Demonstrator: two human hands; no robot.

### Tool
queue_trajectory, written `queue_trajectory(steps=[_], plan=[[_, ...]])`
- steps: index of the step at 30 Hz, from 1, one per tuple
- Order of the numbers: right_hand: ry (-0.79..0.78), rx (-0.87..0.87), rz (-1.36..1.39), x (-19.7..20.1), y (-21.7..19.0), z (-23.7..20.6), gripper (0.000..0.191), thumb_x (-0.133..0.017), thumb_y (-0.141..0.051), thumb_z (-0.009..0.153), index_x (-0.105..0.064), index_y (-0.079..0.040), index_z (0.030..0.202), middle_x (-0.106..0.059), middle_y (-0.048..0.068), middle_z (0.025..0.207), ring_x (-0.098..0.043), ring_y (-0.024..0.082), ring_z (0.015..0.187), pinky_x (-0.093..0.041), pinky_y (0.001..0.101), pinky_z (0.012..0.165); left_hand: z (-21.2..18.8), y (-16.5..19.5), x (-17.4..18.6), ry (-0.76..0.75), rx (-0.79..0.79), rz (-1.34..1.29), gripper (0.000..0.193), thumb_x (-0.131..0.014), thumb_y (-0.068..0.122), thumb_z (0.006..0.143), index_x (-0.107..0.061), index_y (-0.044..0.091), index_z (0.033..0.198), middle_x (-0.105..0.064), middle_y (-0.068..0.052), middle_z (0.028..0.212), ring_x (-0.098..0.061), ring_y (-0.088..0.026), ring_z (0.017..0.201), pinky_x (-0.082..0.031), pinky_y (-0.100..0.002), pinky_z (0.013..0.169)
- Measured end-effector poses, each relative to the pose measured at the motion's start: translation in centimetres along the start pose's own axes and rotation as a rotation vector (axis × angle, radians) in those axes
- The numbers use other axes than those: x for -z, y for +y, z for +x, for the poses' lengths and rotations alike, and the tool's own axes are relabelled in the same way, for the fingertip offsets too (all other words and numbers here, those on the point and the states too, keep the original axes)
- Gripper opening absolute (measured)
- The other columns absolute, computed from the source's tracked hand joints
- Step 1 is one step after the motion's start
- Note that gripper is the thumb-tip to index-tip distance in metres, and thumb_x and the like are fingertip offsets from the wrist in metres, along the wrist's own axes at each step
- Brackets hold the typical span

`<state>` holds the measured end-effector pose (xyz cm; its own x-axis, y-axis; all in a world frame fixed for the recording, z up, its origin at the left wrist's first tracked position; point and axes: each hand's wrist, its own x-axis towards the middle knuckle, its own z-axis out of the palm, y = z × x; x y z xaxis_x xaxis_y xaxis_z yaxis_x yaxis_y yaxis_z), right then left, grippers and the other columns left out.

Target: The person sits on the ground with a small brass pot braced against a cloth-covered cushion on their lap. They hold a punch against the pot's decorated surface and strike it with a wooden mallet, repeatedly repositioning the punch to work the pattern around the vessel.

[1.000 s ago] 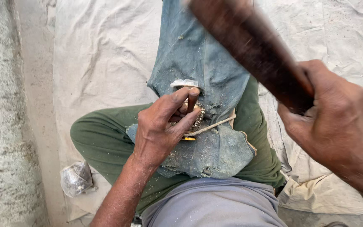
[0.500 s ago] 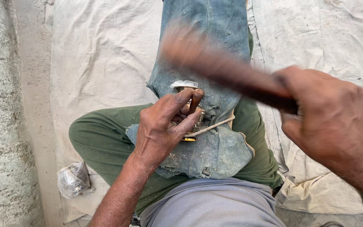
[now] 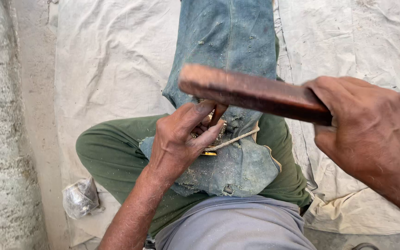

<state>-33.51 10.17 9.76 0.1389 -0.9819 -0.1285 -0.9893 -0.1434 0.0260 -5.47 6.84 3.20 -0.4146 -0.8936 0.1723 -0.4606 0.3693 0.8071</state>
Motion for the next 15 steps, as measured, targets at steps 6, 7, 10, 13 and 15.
queue_trajectory(steps=[6, 7, 10, 13, 15], plan=[[-0.221, -0.099, -0.082, 2.8, -1.9, 1.2, 0.017, -0.075, -0.015, 0.094, -0.070, -0.014, 0.110, -0.072, 0.002, 0.077, -0.070, 0.015, 0.063, -0.059, 0.0318, 0.065, 0.1, -0.2, 0.0, -0.003, -0.021, -0.051, 0.039, -0.083, 0.014, 0.092, -0.065, 0.014, 0.127, -0.072, -0.003, 0.100, -0.076, -0.010, 0.080, -0.065, -0.026, 0.070], [-0.068, -0.056, 0.182, 2.8, -1.9, 1.2, 0.022, -0.073, -0.014, 0.092, -0.068, -0.010, 0.112, -0.071, 0.005, 0.083, -0.070, 0.016, 0.067, -0.058, 0.0322, 0.066, 0.1, -0.2, 0.0, -0.018, 0.000, -0.029, 0.040, -0.083, 0.014, 0.091, -0.067, 0.014, 0.128, -0.071, -0.003, 0.095, -0.075, -0.010, 0.077, -0.065, -0.026, 0.069], [0.144, 0.001, 0.471, 1.8, -1.0, 0.6, 0.029, -0.073, -0.012, 0.087, -0.065, -0.003, 0.114, -0.070, 0.009, 0.091, -0.070, 0.018, 0.073, -0.058, 0.0337, 0.070, 0.2, 0.0, 0.1, -0.028, 0.034, 0.021, 0.042, -0.084, 0.015, 0.089, -0.069, 0.014, 0.128, -0.069, -0.003, 0.086, -0.072, -0.011, 0.071, -0.064, -0.027, 0.066], [0.015, -0.025, 0.101, 0.2, 0.3, -0.6, 0.028, -0.079, -0.009, 0.082, -0.071, -0.004, 0.109, -0.073, 0.009, 0.085, -0.071, 0.020, 0.071, -0.059, 0.0356, 0.071, 0.1, 0.1, 0.4, -0.033, 0.010, 0.004, 0.041, -0.084, 0.015, 0.089, -0.068, 0.012, 0.127, -0.071, -0.004, 0.093, -0.073, -0.011, 0.076, -0.063, -0.027, 0.068], [0.214, 0.090, 0.236, -0.7, 0.8, -1.5, 0.035, -0.079, -0.001, 0.077, -0.070, 0.003, 0.111, -0.073, 0.013, 0.089, -0.070, 0.022, 0.076, -0.059, 0.0363, 0.072, 0.0, 0.2, 0.6, -0.045, -0.019, -0.068, 0.042, -0.083, 0.013, 0.091, -0.067, 0.012, 0.129, -0.073, -0.004, 0.100, -0.075, -0.010, 0.081, -0.065, -0.025, 0.072]])
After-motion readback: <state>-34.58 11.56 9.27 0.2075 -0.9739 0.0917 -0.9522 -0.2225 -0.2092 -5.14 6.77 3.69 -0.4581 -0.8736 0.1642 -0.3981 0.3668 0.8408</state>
